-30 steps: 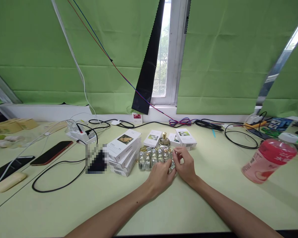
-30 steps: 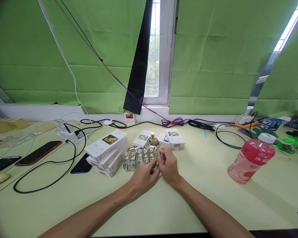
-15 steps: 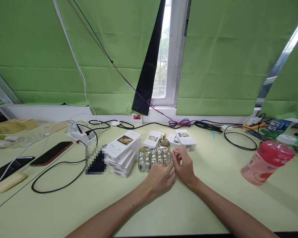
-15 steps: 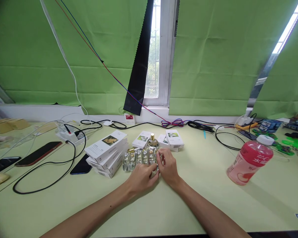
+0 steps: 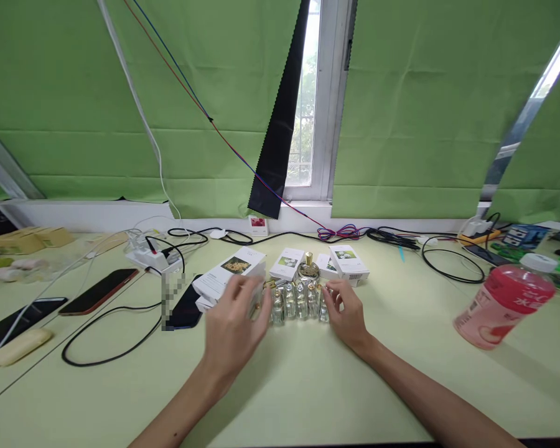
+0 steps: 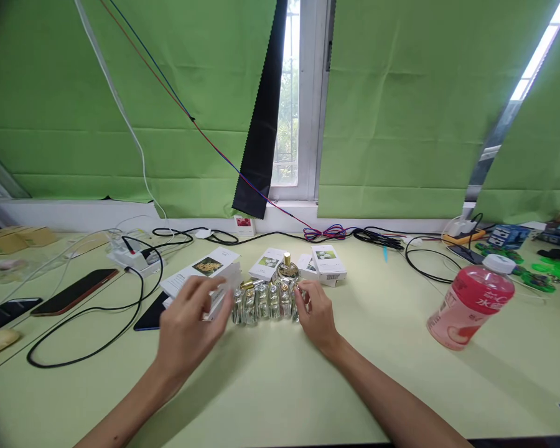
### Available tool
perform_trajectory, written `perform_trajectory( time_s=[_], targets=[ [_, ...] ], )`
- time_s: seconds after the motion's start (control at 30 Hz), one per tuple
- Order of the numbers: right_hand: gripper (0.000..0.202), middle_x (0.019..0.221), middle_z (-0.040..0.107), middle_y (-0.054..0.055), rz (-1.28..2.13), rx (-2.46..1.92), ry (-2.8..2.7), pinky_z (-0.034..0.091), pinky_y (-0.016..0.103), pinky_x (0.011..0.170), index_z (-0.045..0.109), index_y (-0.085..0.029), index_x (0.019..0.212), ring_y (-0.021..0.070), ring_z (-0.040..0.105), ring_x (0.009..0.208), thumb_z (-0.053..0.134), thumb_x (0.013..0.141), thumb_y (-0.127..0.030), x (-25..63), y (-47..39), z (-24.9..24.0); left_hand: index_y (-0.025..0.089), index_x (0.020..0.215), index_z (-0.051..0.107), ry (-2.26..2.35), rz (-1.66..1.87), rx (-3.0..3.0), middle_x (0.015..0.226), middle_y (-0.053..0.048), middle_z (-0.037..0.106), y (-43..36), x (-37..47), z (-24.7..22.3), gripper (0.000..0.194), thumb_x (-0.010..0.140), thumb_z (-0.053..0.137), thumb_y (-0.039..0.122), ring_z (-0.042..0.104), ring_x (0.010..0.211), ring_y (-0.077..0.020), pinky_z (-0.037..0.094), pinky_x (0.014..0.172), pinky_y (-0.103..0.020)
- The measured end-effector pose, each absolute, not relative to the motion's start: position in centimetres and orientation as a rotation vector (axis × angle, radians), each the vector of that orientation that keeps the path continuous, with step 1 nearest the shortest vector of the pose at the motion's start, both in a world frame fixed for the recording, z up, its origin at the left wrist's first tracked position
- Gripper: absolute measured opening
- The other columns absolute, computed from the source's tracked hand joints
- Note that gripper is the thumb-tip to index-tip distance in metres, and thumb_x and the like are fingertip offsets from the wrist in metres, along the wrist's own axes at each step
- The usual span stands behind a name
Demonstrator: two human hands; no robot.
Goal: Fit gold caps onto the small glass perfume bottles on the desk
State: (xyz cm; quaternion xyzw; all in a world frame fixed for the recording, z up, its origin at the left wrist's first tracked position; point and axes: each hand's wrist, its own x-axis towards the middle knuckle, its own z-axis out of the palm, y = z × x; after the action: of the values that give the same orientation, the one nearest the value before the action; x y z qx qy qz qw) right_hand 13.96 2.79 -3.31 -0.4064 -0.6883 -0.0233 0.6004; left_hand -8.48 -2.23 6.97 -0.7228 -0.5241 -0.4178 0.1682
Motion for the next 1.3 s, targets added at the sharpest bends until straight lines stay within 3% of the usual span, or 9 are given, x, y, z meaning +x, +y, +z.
perform_trajectory(
  time_s=[0.13,0.27,0.37,0.47,0.6,0.73,0.97,1.3],
  targets=[
    [0.005,0.094,0.065,0.006,-0.061,-0.945,-1.591,0.046,0.026,0.052,0.056,-0.021,0.096,0.0121,0.053,0.062,0.051,0.095,-0.018,14.0,2.8,-3.4,0.025,0.135,0.047,-1.888,-1.072,-1.843,0.122,-0.013,0.049,-3.7,-11.5,8.4,0.053,0.088,0.049,0.05,0.062,0.081,-0.022,0.046,0.051,-0.028],
    [0.006,0.095,0.065,0.006,-0.051,-0.942,-1.595,0.046,0.026,0.052,0.056,-0.021,0.097,0.0132,0.055,0.066,0.052,0.095,-0.017,14.0,2.8,-3.5,0.03,0.15,0.024,-2.227,-0.887,-1.92,0.134,-0.017,0.041,-3.7,-14.1,8.4,0.087,0.079,0.051,0.07,0.061,0.066,-0.0207,0.049,0.051,-0.035],
    [0.006,0.095,0.064,0.006,-0.056,-0.946,-1.592,0.046,0.026,0.053,0.056,-0.021,0.099,0.0128,0.055,0.065,0.053,0.095,-0.018,14.0,2.8,-3.6,0.027,0.154,0.009,-2.319,-0.803,-1.981,0.14,-0.022,0.036,-2.8,-15.3,7.2,0.102,0.075,0.056,0.07,0.065,0.076,-0.0281,0.052,0.06,-0.041],
    [0.008,0.092,0.064,0.005,-0.059,-0.946,-1.595,0.047,0.026,0.053,0.057,-0.02,0.101,0.0126,0.054,0.064,0.052,0.095,-0.017,14.1,2.9,-3.6,0.026,0.155,0.0,-2.364,-0.843,-2.108,0.143,-0.024,0.033,-1.6,-16.1,5.4,0.115,0.069,0.066,0.066,0.063,0.099,-0.0373,0.053,0.069,-0.042],
    [0.008,0.092,0.063,0.005,-0.059,-0.948,-1.597,0.046,0.025,0.053,0.056,-0.02,0.101,0.0124,0.054,0.064,0.052,0.095,-0.017,14.1,2.9,-3.6,0.031,0.153,-0.004,-2.37,-1.0,-2.145,0.147,-0.021,0.029,-0.4,-16.7,3.5,0.114,0.069,0.069,0.054,0.057,0.114,-0.04,0.052,0.077,-0.044],
    [0.007,0.095,0.064,0.005,-0.054,-0.957,-1.596,0.046,0.025,0.053,0.056,-0.02,0.101,0.012,0.054,0.064,0.053,0.095,-0.017,14.1,2.8,-3.6,0.028,0.152,-0.004,-2.279,-1.028,-2.225,0.144,-0.02,0.037,0.1,-16.7,3.1,0.127,0.059,0.079,0.05,0.048,0.126,-0.0393,0.049,0.089,-0.044],
    [0.009,0.096,0.064,0.005,-0.035,-0.96,-1.598,0.046,0.026,0.054,0.056,-0.021,0.103,0.0125,0.055,0.066,0.053,0.095,-0.017,14.1,2.9,-3.8,0.027,0.151,-0.003,-2.353,-0.947,-2.209,0.132,-0.018,0.052,0.4,-16.0,3.5,0.123,0.06,0.078,0.051,0.062,0.107,-0.0343,0.051,0.081,-0.041],
    [0.009,0.094,0.064,0.004,-0.02,-0.965,-1.599,0.045,0.025,0.054,0.056,-0.021,0.103,0.0116,0.053,0.063,0.051,0.096,-0.018,14.1,3.0,-3.8,0.022,0.15,0.0,-2.345,-0.866,-2.231,0.13,-0.022,0.055,2.3,-15.0,4.3,0.117,0.065,0.076,0.048,0.062,0.11,-0.0372,0.05,0.081,-0.041]
  ],
)
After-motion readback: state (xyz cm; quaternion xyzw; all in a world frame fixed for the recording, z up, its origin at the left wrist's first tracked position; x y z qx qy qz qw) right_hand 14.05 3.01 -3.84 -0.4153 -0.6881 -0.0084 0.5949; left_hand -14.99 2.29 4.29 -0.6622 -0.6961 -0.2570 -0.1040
